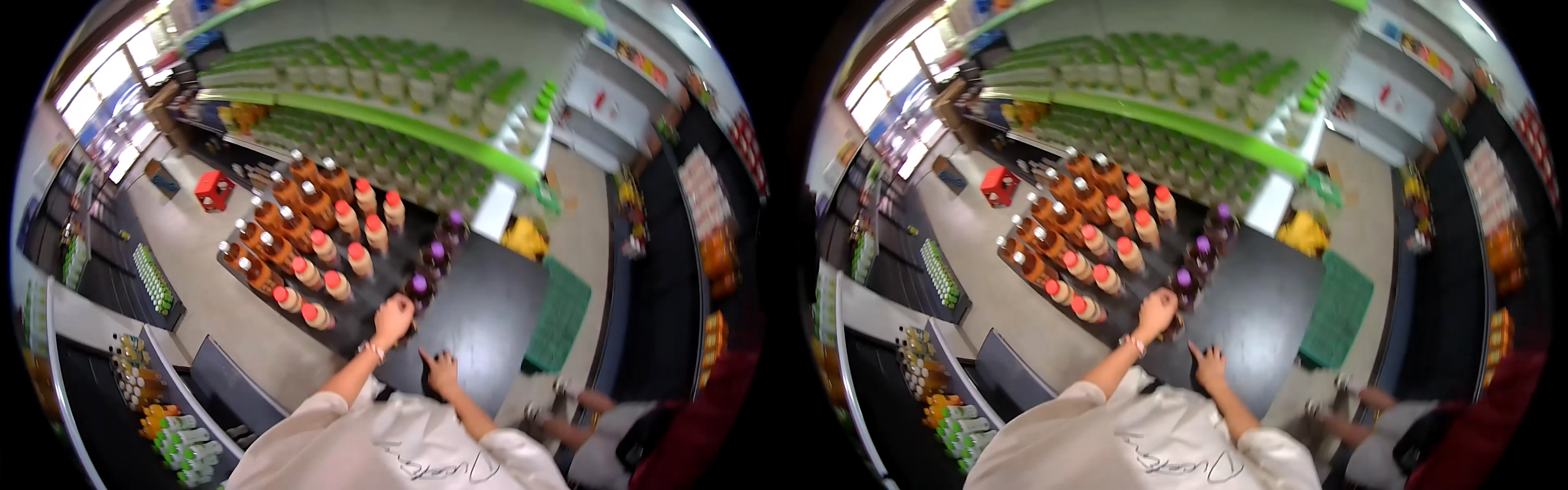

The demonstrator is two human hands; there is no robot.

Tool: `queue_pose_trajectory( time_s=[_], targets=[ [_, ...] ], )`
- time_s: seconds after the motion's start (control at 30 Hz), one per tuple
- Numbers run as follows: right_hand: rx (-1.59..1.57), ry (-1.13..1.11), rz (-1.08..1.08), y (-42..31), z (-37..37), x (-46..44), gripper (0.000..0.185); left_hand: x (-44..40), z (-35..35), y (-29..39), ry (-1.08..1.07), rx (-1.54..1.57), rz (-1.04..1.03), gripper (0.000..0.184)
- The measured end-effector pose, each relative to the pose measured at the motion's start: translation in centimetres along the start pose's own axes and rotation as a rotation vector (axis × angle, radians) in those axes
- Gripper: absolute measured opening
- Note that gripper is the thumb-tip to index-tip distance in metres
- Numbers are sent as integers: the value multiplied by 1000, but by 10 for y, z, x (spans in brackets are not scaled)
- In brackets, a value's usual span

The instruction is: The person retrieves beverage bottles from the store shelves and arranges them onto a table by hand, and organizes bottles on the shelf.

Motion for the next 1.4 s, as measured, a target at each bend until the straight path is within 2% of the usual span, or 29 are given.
queue_pose_trajectory(
  time_s=[0.1, 0.17, 0.2, 0.23, 0.27, 0.3, 0.33, 0.37, 0.47, 0.53, 0.57, 0.67, 0.83, 0.93, 0.97, 1.07, 1.1, 1.13, 1.27, 1.4],
  targets=[
    [-193, 67, -2, 13, -3, 3, 79, 3, -4, -6, -30, 81, -49, 23],
    [-199, -93, -16, 14, -14, 1, 77, 22, 16, 5, 90, 99, -65, 16],
    [-206, -154, -17, 16, -24, -2, 77, 44, 43, 42, 290, -122, -400, 10],
    [-325, -254, -63, 20, -29, -3, 69, 74, 61, 73, 403, -213, -622, 7],
    [-309, -355, -19, 17, -49, -3, 69, 92, 66, 71, 392, -168, -650, 5],
    [-291, -461, 87, 15, -54, -11, 70, 99, 65, 63, 284, -87, -562, 4],
    [-324, -477, 166, 19, -90, -22, 62, 108, 71, 60, 212, 62, -507, 3],
    [-778, -635, 347, 28, -172, -28, 83, 120, 67, 41, 80, 69, -471, 11],
    [-717, -982, 277, -39, -146, -24, 76, 146, 66, -16, -281, 30, -379, 20],
    [-655, -1116, 329, -101, -122, -35, 72, 165, 46, -90, -619, -244, -223, 35],
    [-626, -1172, 373, -137, -110, -40, 70, 181, 56, -120, -677, -320, -211, 43],
    [-538, -1305, 517, -241, -85, -60, 63, 197, 97, -188, -460, -375, -161, 46],
    [-399, -1465, 745, -406, -72, -82, 55, 220, 219, -260, -443, -140, 252, 51],
    [-321, -1500, 864, -506, -74, -86, 50, 227, 268, -340, -237, 79, 103, 54],
    [-331, -1444, 865, -544, -27, -76, 40, 238, 307, -336, -211, 160, 205, 52],
    [-563, -1530, 744, -617, -36, -76, 39, 253, 362, -392, -99, 95, 180, 49],
    [-576, -1562, 655, -639, -39, -72, 34, 262, 385, -399, -71, 90, 228, 39],
    [-567, -1582, 622, -657, -41, -70, 33, 266, 404, -407, -54, 106, 252, 40],
    [-479, -1561, 682, -729, -28, -76, 32, 253, 443, -450, -90, 165, 346, 44],
    [-414, -1509, 703, -768, -11, -105, 32, 226, 443, -493, -279, 230, 452, 49]
  ],
)
Point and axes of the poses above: each hand's wrist, its own x-axis away from the middle knuckle, its own z-axis out of the back of the hand, y = z × x, the point moved 8 cm from there along -x, towards the middle knuckle, and after that the axes turned 10 degrees about -y, right-handed, at the moved point
